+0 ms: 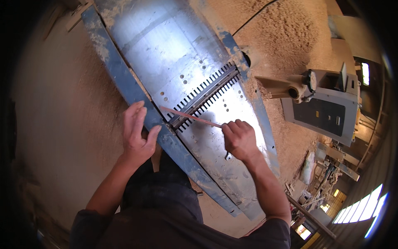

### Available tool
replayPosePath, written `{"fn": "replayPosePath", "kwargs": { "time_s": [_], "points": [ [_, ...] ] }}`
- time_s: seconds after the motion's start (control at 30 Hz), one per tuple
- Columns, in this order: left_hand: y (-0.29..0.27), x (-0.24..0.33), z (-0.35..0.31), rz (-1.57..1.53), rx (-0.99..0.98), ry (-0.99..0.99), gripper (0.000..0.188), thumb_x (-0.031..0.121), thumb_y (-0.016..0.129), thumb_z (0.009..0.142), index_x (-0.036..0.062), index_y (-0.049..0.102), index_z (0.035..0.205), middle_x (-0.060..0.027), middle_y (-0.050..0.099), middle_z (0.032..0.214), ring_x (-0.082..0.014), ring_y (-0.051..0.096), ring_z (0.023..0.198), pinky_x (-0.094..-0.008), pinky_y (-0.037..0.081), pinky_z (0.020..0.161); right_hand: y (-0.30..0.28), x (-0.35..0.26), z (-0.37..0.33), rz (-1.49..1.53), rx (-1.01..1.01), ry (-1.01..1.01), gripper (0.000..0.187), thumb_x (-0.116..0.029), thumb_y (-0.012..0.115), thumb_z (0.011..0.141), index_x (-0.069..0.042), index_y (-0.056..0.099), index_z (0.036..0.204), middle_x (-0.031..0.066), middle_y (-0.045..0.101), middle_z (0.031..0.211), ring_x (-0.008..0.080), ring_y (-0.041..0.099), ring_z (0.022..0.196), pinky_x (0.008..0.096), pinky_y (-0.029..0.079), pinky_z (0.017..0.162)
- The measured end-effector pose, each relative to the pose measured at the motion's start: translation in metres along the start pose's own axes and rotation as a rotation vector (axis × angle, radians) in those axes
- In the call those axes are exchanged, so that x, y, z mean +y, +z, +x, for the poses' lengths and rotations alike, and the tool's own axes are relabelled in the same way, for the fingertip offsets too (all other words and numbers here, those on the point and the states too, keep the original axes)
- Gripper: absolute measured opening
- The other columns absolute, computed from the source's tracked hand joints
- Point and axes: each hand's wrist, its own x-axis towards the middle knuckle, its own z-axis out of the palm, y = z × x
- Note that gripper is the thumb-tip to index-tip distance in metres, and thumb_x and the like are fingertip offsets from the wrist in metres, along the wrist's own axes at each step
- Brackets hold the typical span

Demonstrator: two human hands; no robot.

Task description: The person uses a wrench to tighten bolts on a metal machine component, likely a jointer or planer. They then place a thin wooden strip into the machine's slot and continue to adjust the bolts with the wrench.

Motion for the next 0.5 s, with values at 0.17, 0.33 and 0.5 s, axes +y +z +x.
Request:
{"fn": "replayPosePath", "kwargs": {
  "time_s": [0.17,0.33,0.5],
  "points": [
    [0.029,0.013,-0.013,0.007,-0.016,-0.023,0.039,-0.006,0.079,0.072,-0.0051,0.066,0.109,-0.0181,0.065,0.116,-0.0381,0.061,0.106,-0.0449,0.053,0.087,-0.011,0.036,0.000,-0.049,-0.037,-0.201,0.014,-0.005,0.069,0.077,-0.005,0.066,0.090,0.0040,0.058,0.074,0.0213,0.057,0.067,0.0356,0.047,0.059],
    [0.057,0.012,-0.034,0.018,0.029,0.015,0.029,-0.006,0.079,0.072,-0.0037,0.067,0.097,-0.0147,0.066,0.109,-0.0356,0.064,0.098,-0.0429,0.054,0.081,-0.005,0.070,0.010,-0.059,-0.013,-0.346,0.020,-0.003,0.070,0.075,-0.001,0.068,0.095,0.0046,0.057,0.076,0.0207,0.056,0.068,0.0350,0.046,0.059],
    [0.075,0.010,-0.042,0.086,0.071,0.062,0.020,-0.008,0.073,0.074,-0.0018,0.066,0.091,-0.0120,0.065,0.103,-0.0325,0.064,0.090,-0.0405,0.052,0.076,-0.003,0.089,0.026,-0.085,-0.003,-0.449,0.021,-0.003,0.069,0.076,-0.001,0.067,0.097,0.0043,0.056,0.076,0.0204,0.056,0.070,0.0346,0.046,0.061]
  ]
}}
